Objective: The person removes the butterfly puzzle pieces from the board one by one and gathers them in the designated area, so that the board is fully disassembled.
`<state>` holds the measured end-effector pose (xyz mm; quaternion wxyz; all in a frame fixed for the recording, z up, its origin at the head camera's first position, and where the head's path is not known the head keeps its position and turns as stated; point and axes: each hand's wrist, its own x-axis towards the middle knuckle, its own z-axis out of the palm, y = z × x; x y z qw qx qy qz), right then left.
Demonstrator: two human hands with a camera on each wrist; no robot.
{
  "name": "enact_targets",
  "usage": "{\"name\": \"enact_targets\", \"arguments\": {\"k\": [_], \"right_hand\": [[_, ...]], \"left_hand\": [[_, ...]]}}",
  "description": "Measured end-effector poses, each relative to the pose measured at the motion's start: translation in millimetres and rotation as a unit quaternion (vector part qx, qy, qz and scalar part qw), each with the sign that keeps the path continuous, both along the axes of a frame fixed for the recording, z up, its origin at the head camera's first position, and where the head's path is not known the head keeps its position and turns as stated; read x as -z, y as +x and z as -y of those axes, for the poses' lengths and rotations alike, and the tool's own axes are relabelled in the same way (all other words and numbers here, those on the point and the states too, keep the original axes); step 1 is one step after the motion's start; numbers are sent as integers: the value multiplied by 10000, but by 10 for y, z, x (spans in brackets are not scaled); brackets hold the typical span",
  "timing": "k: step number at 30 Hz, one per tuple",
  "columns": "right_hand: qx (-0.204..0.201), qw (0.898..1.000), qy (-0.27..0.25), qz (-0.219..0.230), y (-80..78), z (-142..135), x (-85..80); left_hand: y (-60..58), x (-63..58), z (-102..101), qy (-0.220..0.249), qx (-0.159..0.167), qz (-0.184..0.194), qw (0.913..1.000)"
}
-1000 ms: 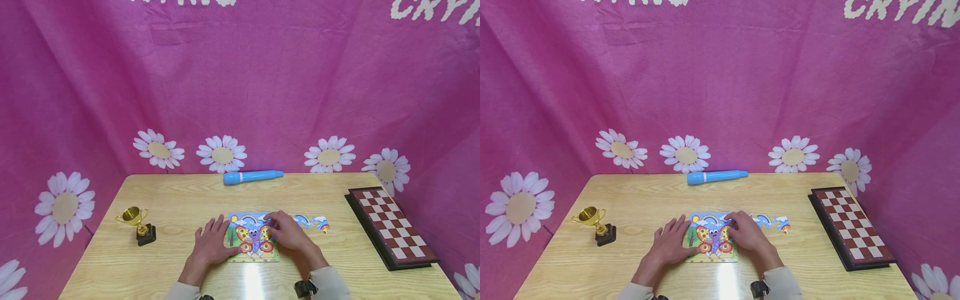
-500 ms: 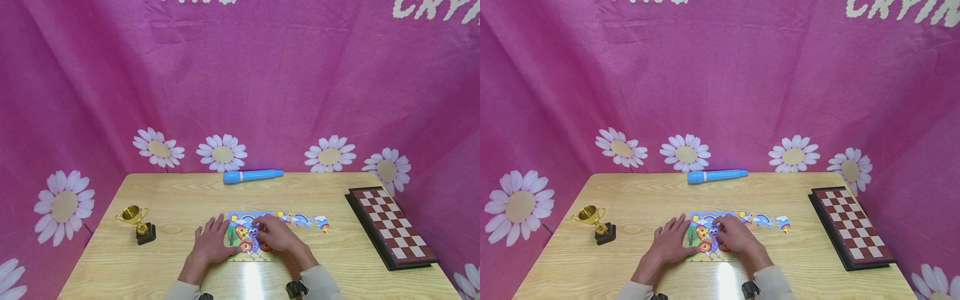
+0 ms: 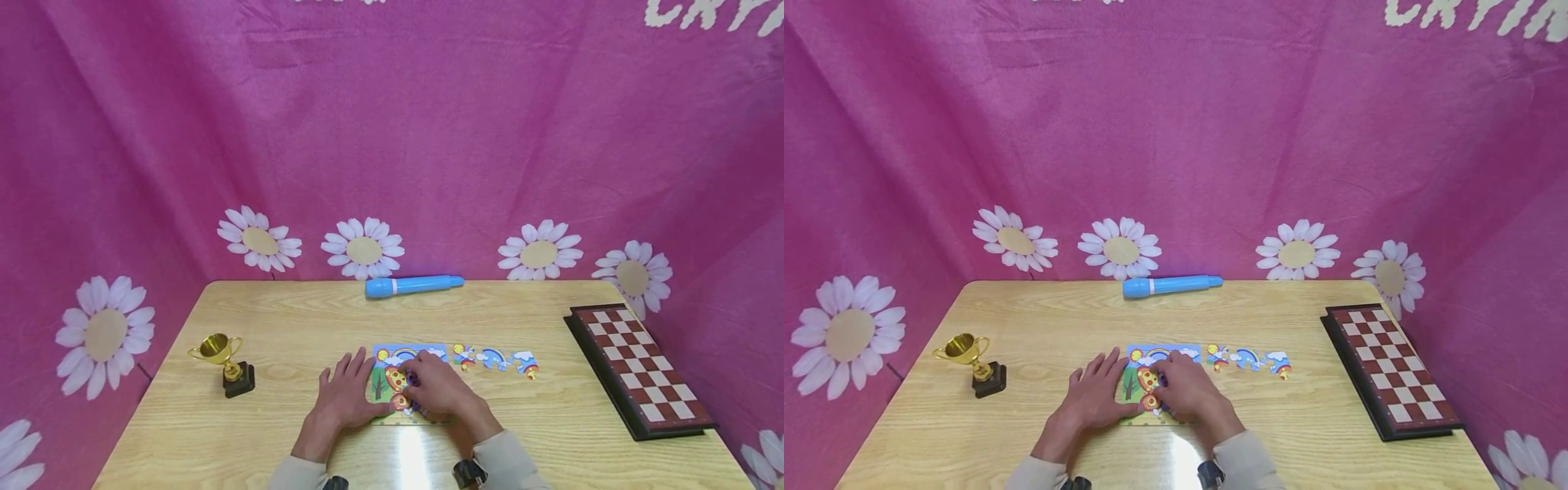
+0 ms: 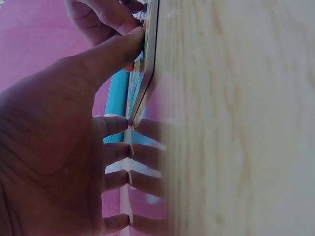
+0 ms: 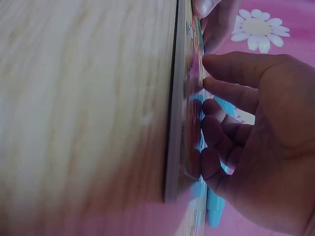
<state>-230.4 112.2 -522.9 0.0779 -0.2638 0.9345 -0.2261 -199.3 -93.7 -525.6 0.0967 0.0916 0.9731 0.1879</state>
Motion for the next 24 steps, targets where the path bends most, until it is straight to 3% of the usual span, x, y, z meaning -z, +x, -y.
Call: {"name": "enact_targets", "arguments": {"k": [9, 24], "right_hand": [[253, 9996, 113, 63, 21, 69, -42], [774, 9939, 47, 787, -69, 164, -64]], "left_hand": [[-5, 31, -4, 28, 9, -94, 10000], [-6, 22, -10, 27, -21, 2, 10000]]}}
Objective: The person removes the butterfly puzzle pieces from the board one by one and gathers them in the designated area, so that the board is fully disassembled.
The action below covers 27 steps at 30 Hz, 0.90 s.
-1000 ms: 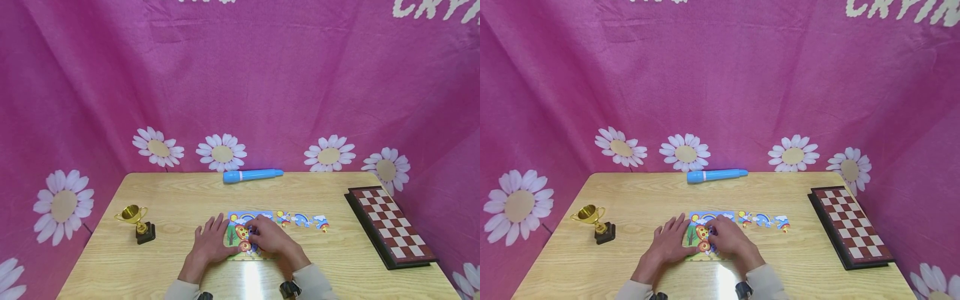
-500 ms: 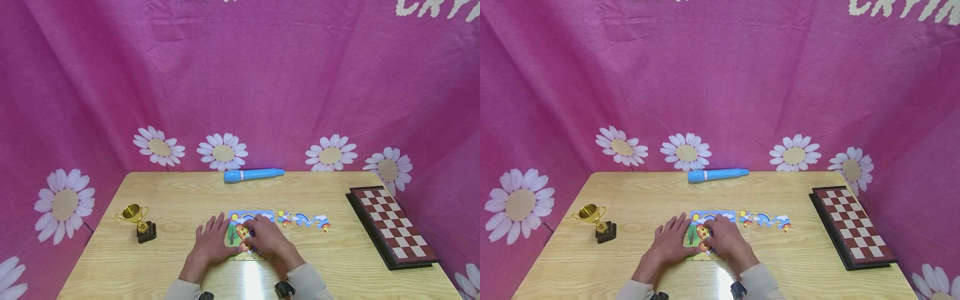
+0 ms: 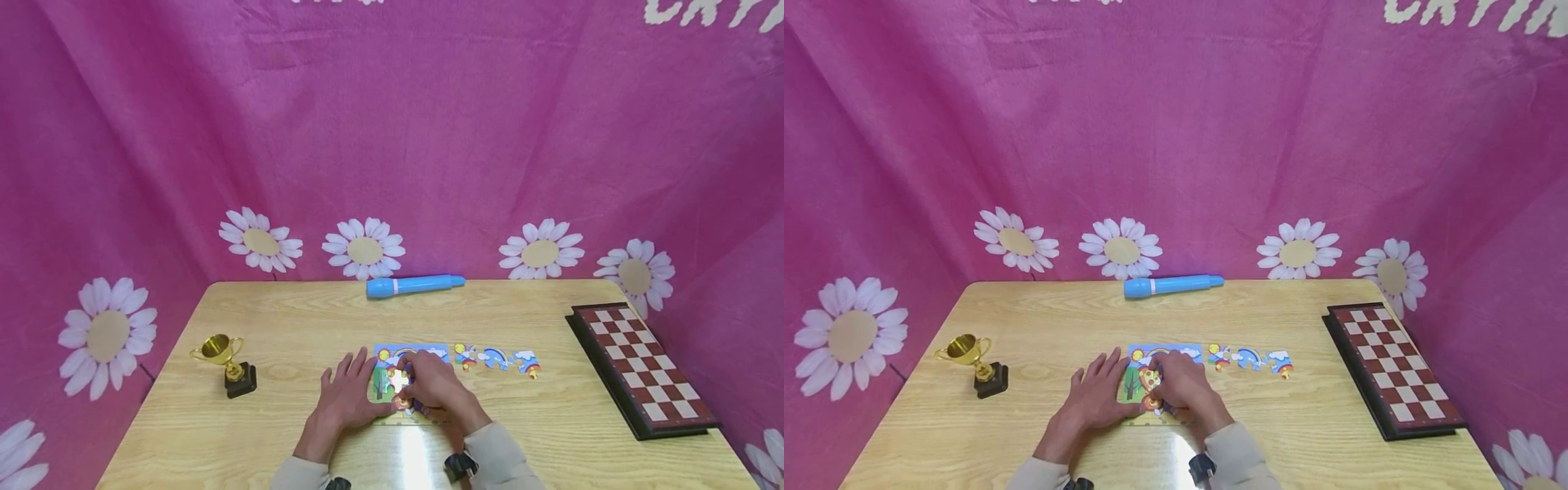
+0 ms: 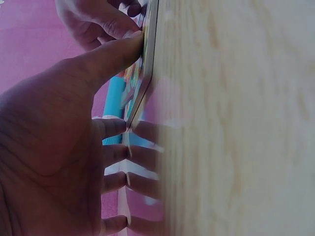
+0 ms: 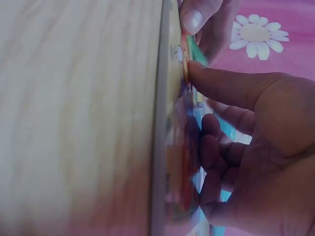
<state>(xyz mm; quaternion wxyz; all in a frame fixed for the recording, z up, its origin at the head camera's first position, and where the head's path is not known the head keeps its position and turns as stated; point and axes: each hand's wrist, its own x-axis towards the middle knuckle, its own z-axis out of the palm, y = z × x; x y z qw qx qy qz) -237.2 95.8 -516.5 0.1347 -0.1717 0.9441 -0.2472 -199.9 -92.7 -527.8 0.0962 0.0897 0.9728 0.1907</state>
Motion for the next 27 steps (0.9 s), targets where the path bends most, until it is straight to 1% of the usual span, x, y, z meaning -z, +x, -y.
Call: {"name": "enact_targets", "arguments": {"k": [3, 14, 17, 21, 27], "right_hand": [[29, 10000, -64, -42, 11, -6, 19], [99, 9977, -423, -521, 62, -11, 81], [104, 9970, -568, -512, 69, -25, 80], [50, 9961, -753, -451, 71, -45, 75], [-223, 9938, -973, -489, 75, -69, 71]], "left_hand": [[3, 2, 1, -11, -9, 16, 10000], [10, -16, 9, 51, -18, -33, 10000], [13, -20, 7, 63, -24, -45, 10000], [11, -15, 3, -3, -22, -20, 10000], [7, -10, 5, -7, -19, 33, 10000]]}}
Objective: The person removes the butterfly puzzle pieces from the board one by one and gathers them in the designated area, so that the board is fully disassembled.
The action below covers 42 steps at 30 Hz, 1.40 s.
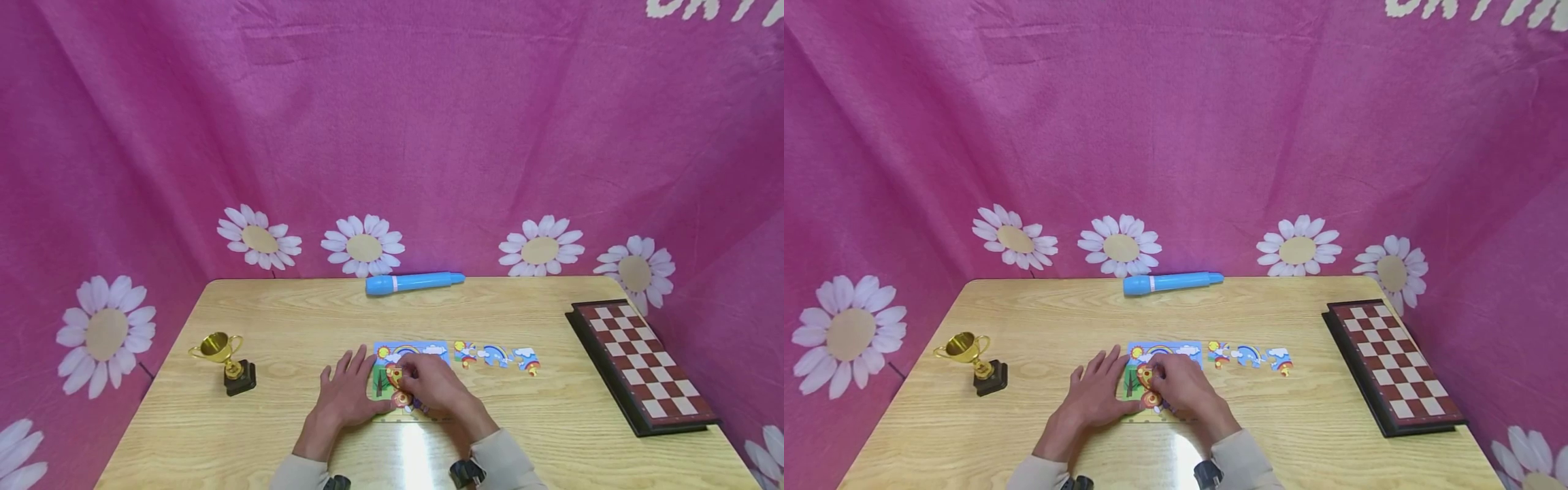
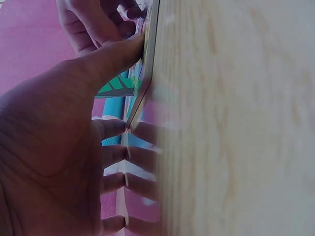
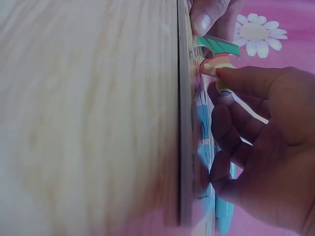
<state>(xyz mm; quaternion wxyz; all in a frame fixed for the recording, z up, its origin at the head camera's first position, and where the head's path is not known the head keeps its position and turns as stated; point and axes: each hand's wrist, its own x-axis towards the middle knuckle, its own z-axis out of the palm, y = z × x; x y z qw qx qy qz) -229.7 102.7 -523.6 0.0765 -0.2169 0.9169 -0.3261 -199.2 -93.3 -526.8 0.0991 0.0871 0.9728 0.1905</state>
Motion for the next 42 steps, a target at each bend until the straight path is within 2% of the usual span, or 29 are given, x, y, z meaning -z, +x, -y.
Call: {"name": "enact_targets", "arguments": {"k": [10, 18, 25, 34, 42], "right_hand": [[89, 9984, -514, 207, -10, -66, -10], [238, 9961, -844, 70, 14, -217, -41], [418, 9919, -1189, 171, 34, -339, -30], [880, 9867, -1329, 304, 74, -521, -19], [1307, 9840, -1186, 256, 138, -704, -8]], "left_hand": [[-18, -3, -4, 47, -48, 26, 10000], [-19, -22, 1, 32, -63, -15, 10000], [-14, -25, 10, 82, -73, 4, 9999], [-11, 6, 6, 91, -90, 1, 9999], [16, -4, -7, 153, -82, 58, 9998]]}}
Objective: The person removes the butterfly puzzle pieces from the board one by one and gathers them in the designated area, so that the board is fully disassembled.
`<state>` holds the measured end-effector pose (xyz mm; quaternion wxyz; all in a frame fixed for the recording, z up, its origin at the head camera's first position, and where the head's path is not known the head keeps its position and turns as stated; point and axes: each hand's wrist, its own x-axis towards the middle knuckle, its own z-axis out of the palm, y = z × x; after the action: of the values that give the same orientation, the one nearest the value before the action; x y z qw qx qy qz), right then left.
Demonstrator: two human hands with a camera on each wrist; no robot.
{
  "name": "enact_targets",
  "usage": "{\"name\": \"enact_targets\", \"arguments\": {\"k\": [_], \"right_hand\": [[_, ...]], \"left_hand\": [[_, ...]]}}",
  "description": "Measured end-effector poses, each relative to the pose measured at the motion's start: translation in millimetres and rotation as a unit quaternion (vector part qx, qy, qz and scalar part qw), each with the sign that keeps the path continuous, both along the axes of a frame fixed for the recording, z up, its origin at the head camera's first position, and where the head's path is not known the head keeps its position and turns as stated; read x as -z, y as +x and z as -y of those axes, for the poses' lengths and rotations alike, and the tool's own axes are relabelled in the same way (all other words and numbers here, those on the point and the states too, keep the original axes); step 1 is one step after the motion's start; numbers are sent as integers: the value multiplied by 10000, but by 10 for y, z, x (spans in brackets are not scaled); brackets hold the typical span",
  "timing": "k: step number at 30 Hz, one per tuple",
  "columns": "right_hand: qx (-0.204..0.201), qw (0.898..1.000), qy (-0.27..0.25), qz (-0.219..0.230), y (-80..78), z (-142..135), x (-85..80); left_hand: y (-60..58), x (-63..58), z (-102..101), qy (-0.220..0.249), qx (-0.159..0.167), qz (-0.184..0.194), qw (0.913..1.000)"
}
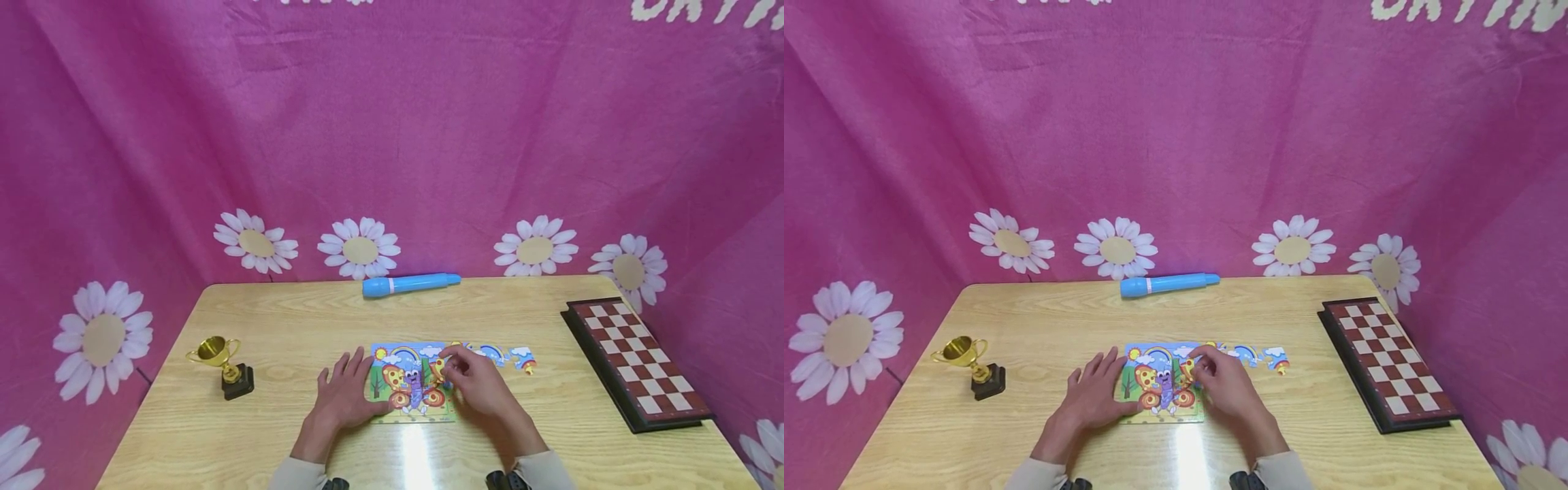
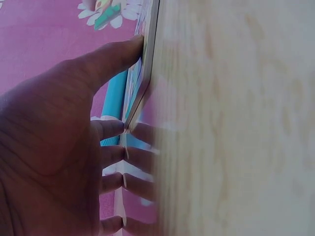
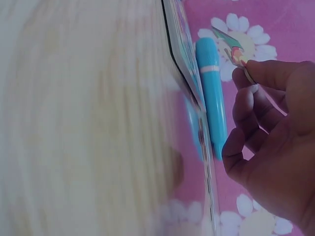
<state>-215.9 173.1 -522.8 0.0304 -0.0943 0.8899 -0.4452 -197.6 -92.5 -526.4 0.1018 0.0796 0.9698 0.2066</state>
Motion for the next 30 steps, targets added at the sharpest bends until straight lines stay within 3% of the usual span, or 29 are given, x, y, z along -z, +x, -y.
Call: {"name": "enact_targets", "arguments": {"k": [12, 23, 30], "right_hand": [[488, 9983, 151, 279, 21, -279, 37], [625, 9907, 1189, 223, 32, -370, 1], [543, 9878, 1456, 131, 2, -384, 33]], "left_hand": [[6, 3, 1, -44, -30, 24, 10000], [4, -10, -16, 6, -40, -68, 10000], [11, -2, -20, 65, -59, -78, 9999]]}}
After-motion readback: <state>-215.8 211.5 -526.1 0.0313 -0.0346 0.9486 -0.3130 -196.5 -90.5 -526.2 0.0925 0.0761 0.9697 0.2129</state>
